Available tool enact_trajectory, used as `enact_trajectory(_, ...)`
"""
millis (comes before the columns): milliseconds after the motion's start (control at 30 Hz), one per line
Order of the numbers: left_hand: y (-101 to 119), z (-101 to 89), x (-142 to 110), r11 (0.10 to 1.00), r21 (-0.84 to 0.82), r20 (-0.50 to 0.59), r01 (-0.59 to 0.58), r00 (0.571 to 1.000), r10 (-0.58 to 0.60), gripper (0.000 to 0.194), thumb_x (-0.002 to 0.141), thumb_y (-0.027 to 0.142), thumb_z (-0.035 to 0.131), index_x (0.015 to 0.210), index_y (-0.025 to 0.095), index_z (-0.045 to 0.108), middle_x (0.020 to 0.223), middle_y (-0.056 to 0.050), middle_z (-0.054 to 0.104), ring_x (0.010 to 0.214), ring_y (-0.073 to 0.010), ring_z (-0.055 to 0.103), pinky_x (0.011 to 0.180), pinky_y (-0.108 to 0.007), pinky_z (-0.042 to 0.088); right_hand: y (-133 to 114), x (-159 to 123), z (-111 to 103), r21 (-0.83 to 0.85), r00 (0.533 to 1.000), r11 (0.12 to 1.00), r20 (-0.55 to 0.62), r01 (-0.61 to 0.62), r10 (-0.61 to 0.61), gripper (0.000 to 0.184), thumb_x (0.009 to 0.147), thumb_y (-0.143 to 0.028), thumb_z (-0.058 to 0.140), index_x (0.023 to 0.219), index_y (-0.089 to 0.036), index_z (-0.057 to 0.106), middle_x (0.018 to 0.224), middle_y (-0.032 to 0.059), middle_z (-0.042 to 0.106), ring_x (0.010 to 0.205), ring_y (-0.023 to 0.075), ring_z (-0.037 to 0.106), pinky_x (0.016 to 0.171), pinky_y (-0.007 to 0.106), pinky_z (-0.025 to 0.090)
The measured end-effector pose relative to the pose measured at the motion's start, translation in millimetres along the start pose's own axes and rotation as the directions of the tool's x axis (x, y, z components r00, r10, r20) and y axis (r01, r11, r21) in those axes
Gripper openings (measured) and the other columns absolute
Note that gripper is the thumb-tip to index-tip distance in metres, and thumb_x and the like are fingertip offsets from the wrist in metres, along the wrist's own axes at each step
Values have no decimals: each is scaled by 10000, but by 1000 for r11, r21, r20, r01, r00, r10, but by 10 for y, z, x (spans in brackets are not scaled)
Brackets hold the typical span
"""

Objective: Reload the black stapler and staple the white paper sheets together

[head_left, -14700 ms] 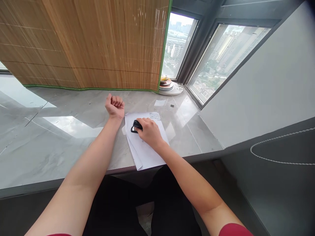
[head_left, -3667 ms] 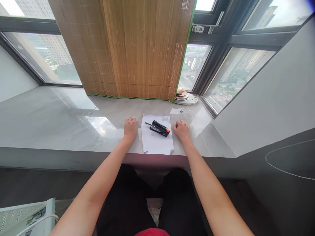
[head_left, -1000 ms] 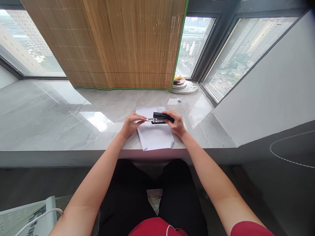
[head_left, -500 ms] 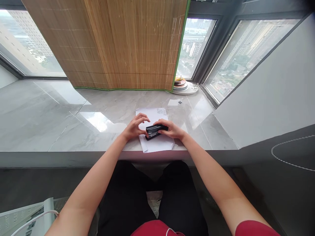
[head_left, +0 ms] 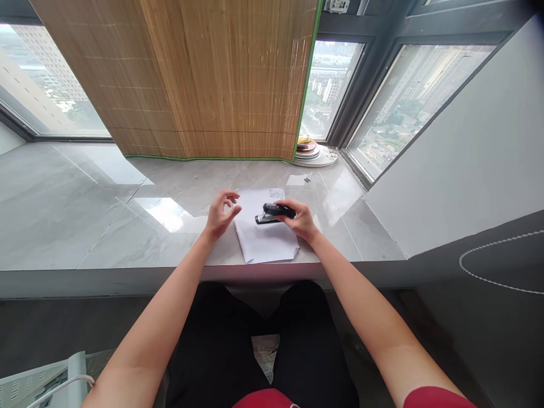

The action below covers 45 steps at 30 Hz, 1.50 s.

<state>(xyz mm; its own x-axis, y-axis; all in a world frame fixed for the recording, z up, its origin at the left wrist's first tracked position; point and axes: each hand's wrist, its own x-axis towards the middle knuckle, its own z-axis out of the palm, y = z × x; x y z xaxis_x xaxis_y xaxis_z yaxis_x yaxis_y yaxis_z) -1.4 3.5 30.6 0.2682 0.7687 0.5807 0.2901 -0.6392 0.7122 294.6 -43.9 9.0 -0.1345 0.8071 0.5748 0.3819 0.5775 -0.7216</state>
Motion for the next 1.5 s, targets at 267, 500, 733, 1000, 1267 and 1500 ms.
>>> enact_trajectory(267,-416,630,747,916,395,214,67,963,-163,166,997,270,630,1071,193,757,1232,-152,736,1207,-333,654,1074,-494,526,371,41,-198,-291,777,904,-626,-313,68,396,978,-287,626,1365,-226,683,1286,196,726,1295,429,630,1178,746,435)
enact_trajectory(500,-666,976,846,909,415,211,-19,975,-76,75,979,213,678,907,232,673,1090,-128,738,1082,-335,662,987,-482,511,415,22,-281,-486,833,820,-553,-302,-20,405,1020,-279,578,1416,-289,665,1214,151,738,1190,398,683,1059,652,538)
enact_trajectory(733,-753,947,939,942,335,136,34,987,-84,147,1013,154,605,909,258,605,874,-65,717,905,-308,676,920,-434,469,676,624,-780,-514,978,837,-176,-191,115,393,904,-238,675,1294,-248,726,1237,126,793,1142,376,733,1076,608,538)
enact_trajectory(1000,-668,977,915,945,323,188,58,974,-124,131,1023,138,598,986,252,652,831,-37,734,826,-289,690,956,-441,439,827,718,-1129,-389,955,921,274,5,111,357,886,-271,695,1239,-238,732,1122,69,801,1011,303,731,951,476,566)
enact_trajectory(1267,-406,955,894,873,486,226,-24,969,-99,222,1048,195,590,1244,235,687,1184,-127,744,1218,-347,665,1096,-529,442,480,746,-855,-319,918,947,384,33,98,360,1028,-338,606,1365,-290,725,1238,59,803,1091,300,739,992,471,561)
enact_trajectory(1500,-414,907,873,919,94,629,-383,738,244,262,1061,332,656,1292,282,770,1564,-115,631,1419,-324,607,1220,-536,460,493,722,-638,-341,944,938,324,52,66,351,1073,-345,565,1357,-285,762,1169,69,816,1073,298,738,1005,467,545)
